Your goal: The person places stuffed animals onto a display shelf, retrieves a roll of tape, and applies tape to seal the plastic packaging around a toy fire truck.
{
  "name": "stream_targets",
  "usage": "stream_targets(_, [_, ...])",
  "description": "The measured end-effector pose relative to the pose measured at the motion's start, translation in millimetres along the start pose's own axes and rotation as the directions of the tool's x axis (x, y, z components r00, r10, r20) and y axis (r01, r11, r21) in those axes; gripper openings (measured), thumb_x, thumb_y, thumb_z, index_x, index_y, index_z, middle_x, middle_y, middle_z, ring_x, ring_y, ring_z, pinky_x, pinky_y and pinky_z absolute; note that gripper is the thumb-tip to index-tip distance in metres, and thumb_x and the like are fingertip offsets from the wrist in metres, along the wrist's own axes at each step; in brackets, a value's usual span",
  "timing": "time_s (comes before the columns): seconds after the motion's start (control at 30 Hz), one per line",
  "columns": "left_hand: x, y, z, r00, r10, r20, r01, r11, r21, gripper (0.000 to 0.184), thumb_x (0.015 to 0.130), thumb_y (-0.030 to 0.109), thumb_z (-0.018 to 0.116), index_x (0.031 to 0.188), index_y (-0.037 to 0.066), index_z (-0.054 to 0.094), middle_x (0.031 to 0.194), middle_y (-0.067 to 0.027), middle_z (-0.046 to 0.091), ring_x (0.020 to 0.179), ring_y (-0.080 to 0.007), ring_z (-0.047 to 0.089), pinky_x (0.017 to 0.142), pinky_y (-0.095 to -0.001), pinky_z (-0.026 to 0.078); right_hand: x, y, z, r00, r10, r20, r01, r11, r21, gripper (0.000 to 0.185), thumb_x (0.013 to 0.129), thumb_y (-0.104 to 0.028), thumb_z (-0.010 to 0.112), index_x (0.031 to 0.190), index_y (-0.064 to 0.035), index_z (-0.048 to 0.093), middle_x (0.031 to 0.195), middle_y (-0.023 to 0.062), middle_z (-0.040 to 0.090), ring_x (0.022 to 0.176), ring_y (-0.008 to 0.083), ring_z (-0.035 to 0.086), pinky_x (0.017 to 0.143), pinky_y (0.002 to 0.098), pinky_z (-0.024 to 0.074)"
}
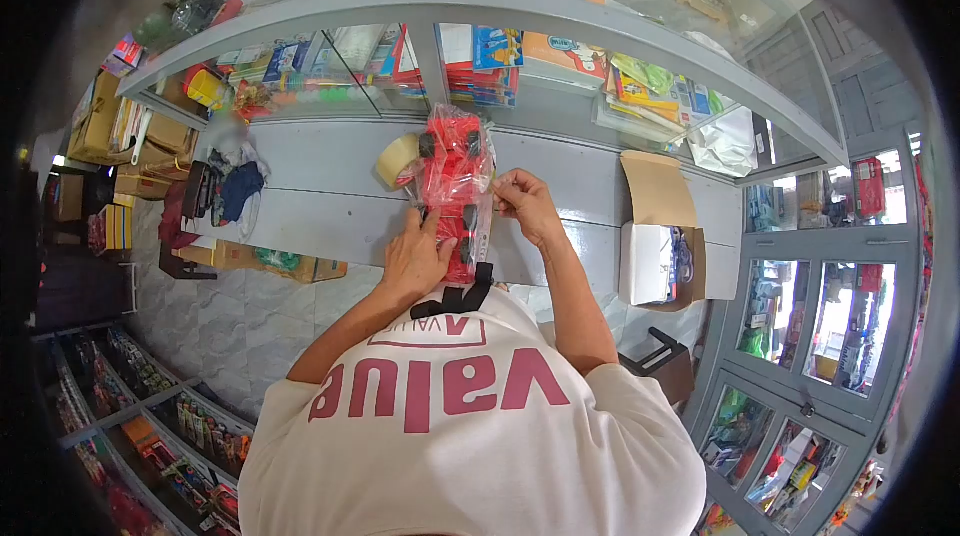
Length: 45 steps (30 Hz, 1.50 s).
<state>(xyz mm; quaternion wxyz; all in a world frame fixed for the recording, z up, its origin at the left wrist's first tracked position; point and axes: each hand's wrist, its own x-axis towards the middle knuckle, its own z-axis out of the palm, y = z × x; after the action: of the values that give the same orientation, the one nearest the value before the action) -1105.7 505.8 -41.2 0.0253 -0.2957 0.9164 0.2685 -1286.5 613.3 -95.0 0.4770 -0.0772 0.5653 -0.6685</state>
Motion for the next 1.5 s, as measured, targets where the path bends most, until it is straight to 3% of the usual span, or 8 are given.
stream_targets(0.53, [-1.8,-4.9,2.8,0.998,0.045,-0.037,-0.045,0.999,-0.012,0.050,0.081,0.030,0.059,0.122,0.003,0.047,0.106,-0.0197,0.045,0.085,-0.0388,0.057,0.072,-0.0486,0.046,10.4,58.7,-3.4,0.974,0.210,-0.088,-0.206,0.977,0.047,0.013,0.087,-0.019,0.060,0.090,-0.0066,0.055,0.070,-0.0006,0.055,0.058,0.0085,0.051,0.054,0.0218,0.0423])
stream_targets(0.6, [-2.6,-5.5,1.7,0.998,0.028,-0.059,-0.031,0.998,-0.062,0.049,0.080,0.029,0.060,0.121,0.005,0.047,0.106,-0.0194,0.045,0.087,-0.0392,0.057,0.073,-0.0484,0.046,8.4,70.4,-9.4,0.942,-0.075,-0.326,-0.047,0.935,-0.351,0.013,0.089,-0.017,0.056,0.094,-0.0044,0.053,0.072,0.0000,0.054,0.061,0.0082,0.051,0.056,0.0215,0.0427])
stream_targets(0.7, [-5.3,-7.9,-2.2,0.996,0.055,-0.073,-0.064,0.988,-0.139,0.050,0.079,0.031,0.062,0.119,0.005,0.048,0.104,-0.0196,0.046,0.092,-0.0383,0.054,0.076,-0.0471,0.045,-2.0,68.6,-2.6,0.825,-0.442,-0.351,0.350,0.889,-0.296,0.014,0.091,-0.015,0.052,0.095,-0.0015,0.053,0.077,0.0015,0.055,0.066,0.0080,0.052,0.061,0.0222,0.0442])
stream_targets(0.93, [3.3,-22.6,-31.8,0.965,0.178,-0.193,-0.232,0.922,-0.310,0.060,0.080,0.038,0.063,0.124,0.001,0.044,0.112,-0.0209,0.049,0.108,-0.0354,0.047,0.093,-0.0420,0.037,-26.4,47.9,33.1,0.897,-0.435,-0.085,0.398,0.875,-0.278,0.041,0.097,-0.030,0.039,0.124,-0.0009,0.047,0.117,0.0096,0.052,0.110,0.0186,0.048,0.091,0.0321,0.0403])
stream_targets(1.03, [35.1,-52.1,7.8,0.978,-0.035,-0.208,-0.100,0.793,-0.601,0.065,0.082,0.043,0.059,0.128,-0.001,0.040,0.127,-0.0208,0.044,0.116,-0.0333,0.044,0.099,-0.0386,0.032,-30.6,48.9,40.1,0.939,-0.344,-0.029,0.331,0.921,-0.204,0.048,0.097,-0.036,0.033,0.129,-0.0022,0.042,0.125,0.0100,0.048,0.117,0.0195,0.043,0.098,0.0364,0.0340])
stream_targets(1.1, [47.9,-52.4,24.7,0.990,0.037,0.140,0.106,0.467,-0.878,0.072,0.083,0.046,0.057,0.133,-0.001,0.033,0.134,-0.0206,0.037,0.125,-0.0307,0.037,0.103,-0.0372,0.027,-31.7,50.8,38.9,0.928,-0.372,0.007,0.355,0.880,-0.316,0.049,0.098,-0.037,0.033,0.131,-0.0022,0.040,0.130,0.0108,0.043,0.120,0.0187,0.039,0.099,0.0343,0.0321])
stream_targets(1.4, [53.8,-27.9,34.5,0.999,-0.042,-0.010,0.021,0.679,-0.733,0.076,0.084,0.038,0.057,0.138,-0.001,0.019,0.134,-0.0235,0.036,0.124,-0.0346,0.037,0.104,-0.0386,0.027,-42.0,27.7,40.1,0.981,-0.179,-0.071,0.149,0.941,-0.304,0.054,0.096,-0.041,0.036,0.137,-0.0062,0.032,0.130,0.0136,0.042,0.117,0.0205,0.040,0.096,0.0328,0.0344])
stream_targets(1.5, [73.5,-28.4,13.7,0.909,0.032,-0.416,-0.227,0.875,-0.428,0.064,0.086,0.030,0.056,0.136,0.002,0.027,0.128,-0.0238,0.041,0.118,-0.0359,0.043,0.101,-0.0383,0.032,-34.9,31.7,36.4,0.961,-0.267,-0.072,0.228,0.912,-0.341,0.054,0.094,-0.038,0.043,0.137,-0.0077,0.033,0.128,0.0129,0.045,0.111,0.0218,0.046,0.090,0.0332,0.0390])
